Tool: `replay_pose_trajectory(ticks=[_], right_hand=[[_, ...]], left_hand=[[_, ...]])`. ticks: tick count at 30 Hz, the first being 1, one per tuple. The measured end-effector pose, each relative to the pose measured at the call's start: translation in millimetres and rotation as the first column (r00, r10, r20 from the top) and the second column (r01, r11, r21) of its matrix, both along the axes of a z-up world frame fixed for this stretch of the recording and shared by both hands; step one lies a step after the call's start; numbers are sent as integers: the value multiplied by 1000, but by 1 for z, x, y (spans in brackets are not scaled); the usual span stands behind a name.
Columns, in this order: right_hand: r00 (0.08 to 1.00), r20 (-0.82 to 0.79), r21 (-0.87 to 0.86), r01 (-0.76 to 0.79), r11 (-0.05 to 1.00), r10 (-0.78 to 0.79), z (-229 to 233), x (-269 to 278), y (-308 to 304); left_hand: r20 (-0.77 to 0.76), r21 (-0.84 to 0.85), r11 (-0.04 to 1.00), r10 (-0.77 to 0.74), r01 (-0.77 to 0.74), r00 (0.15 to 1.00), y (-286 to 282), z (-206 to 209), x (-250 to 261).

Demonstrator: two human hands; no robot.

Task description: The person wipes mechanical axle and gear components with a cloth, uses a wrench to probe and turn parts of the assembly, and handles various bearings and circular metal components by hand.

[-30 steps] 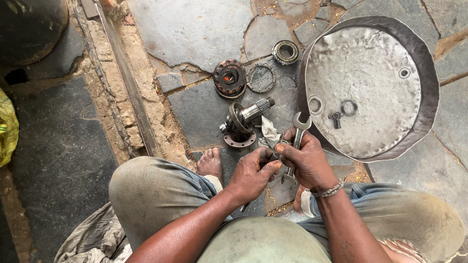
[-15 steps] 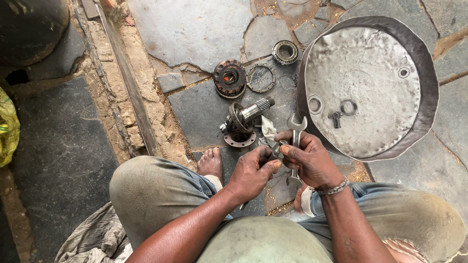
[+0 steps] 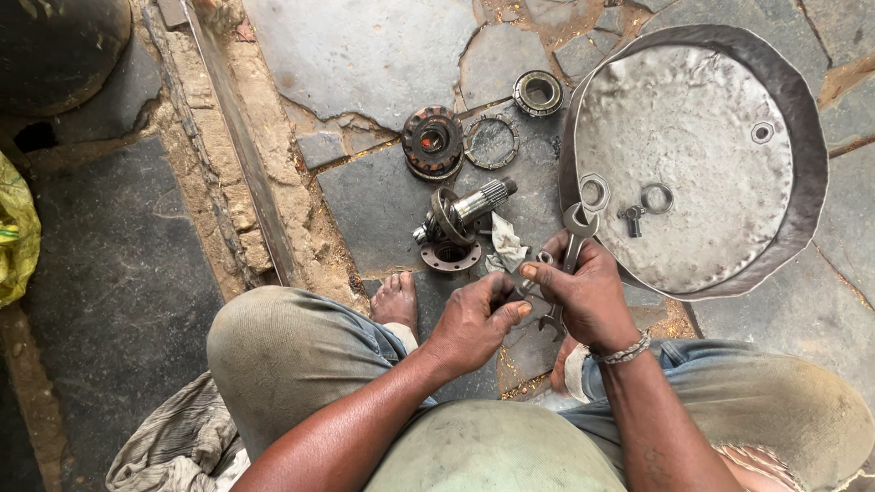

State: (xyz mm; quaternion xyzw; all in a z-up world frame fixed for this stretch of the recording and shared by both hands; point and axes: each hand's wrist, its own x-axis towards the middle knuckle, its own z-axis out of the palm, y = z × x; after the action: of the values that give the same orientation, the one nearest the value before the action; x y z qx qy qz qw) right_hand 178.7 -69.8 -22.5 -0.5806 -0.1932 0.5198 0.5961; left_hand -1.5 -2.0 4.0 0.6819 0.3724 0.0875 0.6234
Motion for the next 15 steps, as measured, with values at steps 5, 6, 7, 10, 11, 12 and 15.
replay_pose_trajectory(ticks=[5, 6, 7, 10, 11, 12, 15], right_hand=[[942, -333, 164, 111, 980, -51, -6, 5, -1], [952, -302, 140, 102, 985, -55, -6, 8, 0], [961, -271, 115, 95, 989, -61, -7, 12, 0], [963, -266, 46, 50, 998, -36, -13, 14, 0], [959, -281, 25, 26, 999, -18, -16, 13, 1], [965, -263, 8, 13, 1000, -11, -19, 12, 1], [978, -206, -60, -54, 997, 41, -24, 8, 2]], left_hand=[[-44, 1, 999, 45, -45, 998, 1, -7, 2], [1, -71, 987, 145, -145, 989, 5, -10, 3], [37, -148, 960, 245, -237, 969, 10, -14, 5], [164, -319, 850, 485, -419, 859, 24, -24, 5], [205, -368, 807, 555, -462, 806, 28, -26, 3], [227, -407, 774, 600, -485, 767, 32, -28, 3], [266, -494, 694, 694, -524, 669, 39, -33, -2]])
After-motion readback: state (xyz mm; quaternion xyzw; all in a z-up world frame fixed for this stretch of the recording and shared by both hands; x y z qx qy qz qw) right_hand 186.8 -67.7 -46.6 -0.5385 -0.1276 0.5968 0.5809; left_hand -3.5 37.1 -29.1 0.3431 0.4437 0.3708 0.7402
